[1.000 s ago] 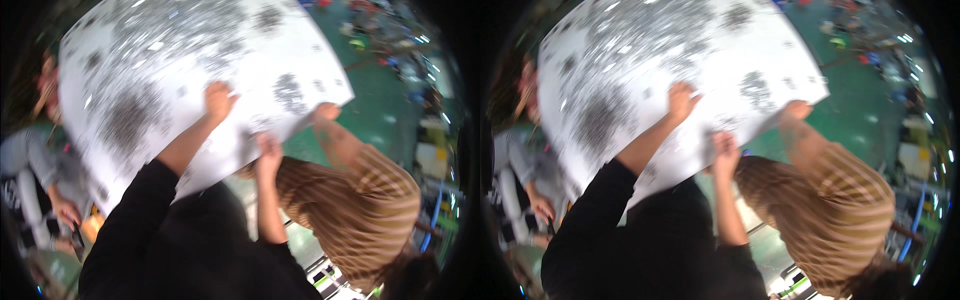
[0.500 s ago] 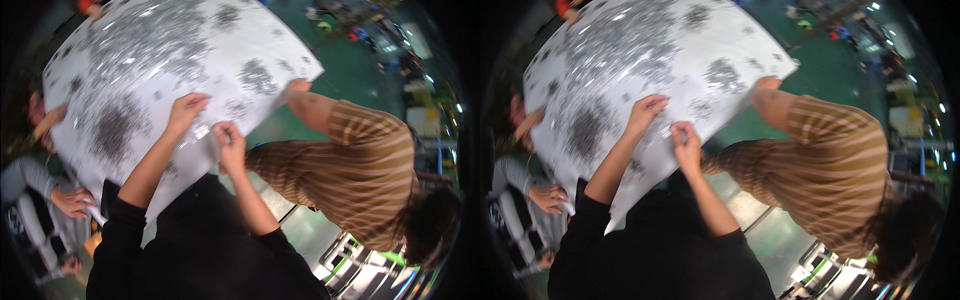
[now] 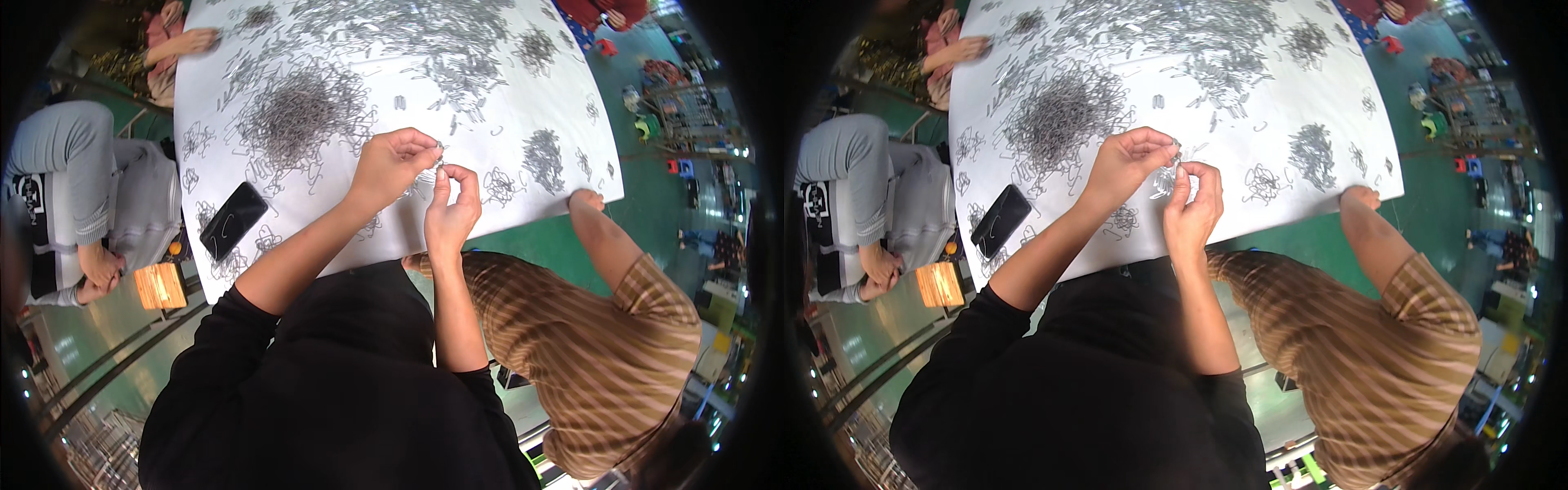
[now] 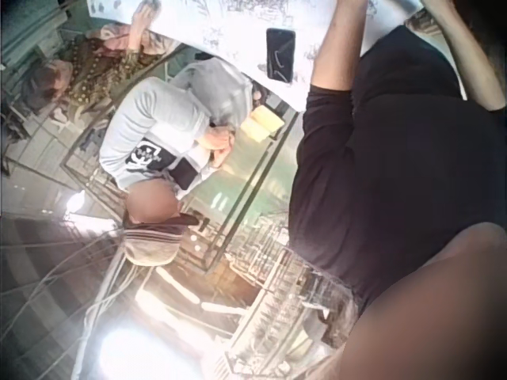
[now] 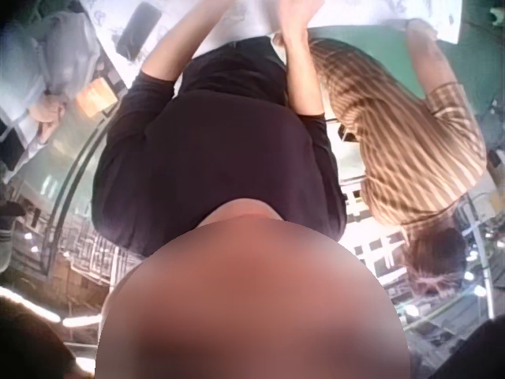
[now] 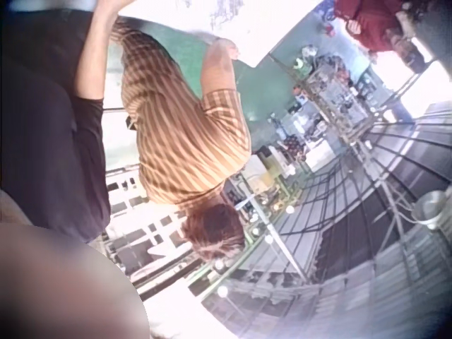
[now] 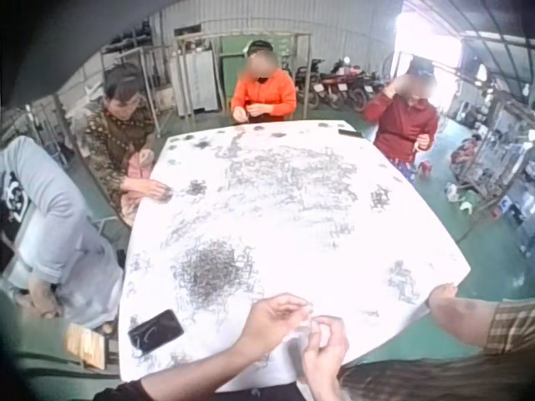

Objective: The person walks through a workshop carrying two long-handled tools with circular brush heads, then places them on a rack. They pick up a tray of tangled metal wires and join others at a table to sort the wires by hand, separating them into piles.

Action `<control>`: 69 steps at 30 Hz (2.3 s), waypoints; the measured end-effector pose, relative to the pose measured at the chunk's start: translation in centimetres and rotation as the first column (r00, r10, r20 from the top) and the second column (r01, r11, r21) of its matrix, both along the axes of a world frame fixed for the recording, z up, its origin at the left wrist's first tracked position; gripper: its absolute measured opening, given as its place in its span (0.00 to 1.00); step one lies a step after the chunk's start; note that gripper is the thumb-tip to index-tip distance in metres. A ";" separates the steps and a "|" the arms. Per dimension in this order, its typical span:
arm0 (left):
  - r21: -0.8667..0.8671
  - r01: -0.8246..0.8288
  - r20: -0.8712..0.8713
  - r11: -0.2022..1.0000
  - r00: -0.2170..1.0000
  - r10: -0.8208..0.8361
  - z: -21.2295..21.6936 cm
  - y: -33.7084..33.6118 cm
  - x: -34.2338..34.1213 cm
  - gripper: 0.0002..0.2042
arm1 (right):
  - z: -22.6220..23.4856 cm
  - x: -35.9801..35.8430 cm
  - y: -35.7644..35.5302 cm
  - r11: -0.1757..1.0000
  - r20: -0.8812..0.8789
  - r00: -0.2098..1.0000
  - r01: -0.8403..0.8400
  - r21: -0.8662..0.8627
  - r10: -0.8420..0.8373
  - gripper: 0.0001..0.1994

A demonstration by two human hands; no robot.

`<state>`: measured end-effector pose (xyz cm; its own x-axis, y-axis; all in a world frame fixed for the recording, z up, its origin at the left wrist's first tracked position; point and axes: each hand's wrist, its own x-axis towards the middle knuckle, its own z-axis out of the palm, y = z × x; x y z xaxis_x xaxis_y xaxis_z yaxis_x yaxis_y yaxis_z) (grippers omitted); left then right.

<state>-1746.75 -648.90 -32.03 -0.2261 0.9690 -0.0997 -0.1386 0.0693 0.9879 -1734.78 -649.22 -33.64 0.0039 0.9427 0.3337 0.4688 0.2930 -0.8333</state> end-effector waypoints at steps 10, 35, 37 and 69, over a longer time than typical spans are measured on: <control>0.093 -0.329 -0.194 0.940 0.920 0.341 -2.9 -3.8 -5.2 0.06 | -3.6 -4.7 1.0 0.922 0.134 0.920 -0.379 0.077 0.367 0.04; 0.108 -0.488 -0.278 0.866 0.822 0.498 -2.9 -13.8 -10.2 0.05 | -9.8 -8.0 7.6 0.846 0.070 0.885 -0.414 -0.336 0.461 0.06; 0.116 -0.445 -0.294 0.888 0.839 0.458 -2.7 -14.2 -10.0 0.05 | -7.7 -8.0 4.1 0.778 -0.204 0.906 -0.423 -0.465 0.370 0.06; -0.133 -0.446 -0.438 0.885 0.827 0.351 -3.4 -22.5 -10.5 0.24 | 2.5 -5.7 -10.5 0.948 -0.587 0.804 -0.254 -0.193 0.096 0.03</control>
<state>-1757.26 -671.42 -35.43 -0.6534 0.7476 -0.1186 0.1914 0.3148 0.9297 -1740.51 -659.76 -31.10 -0.0570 0.9953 0.0778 -0.1452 0.0688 -0.9870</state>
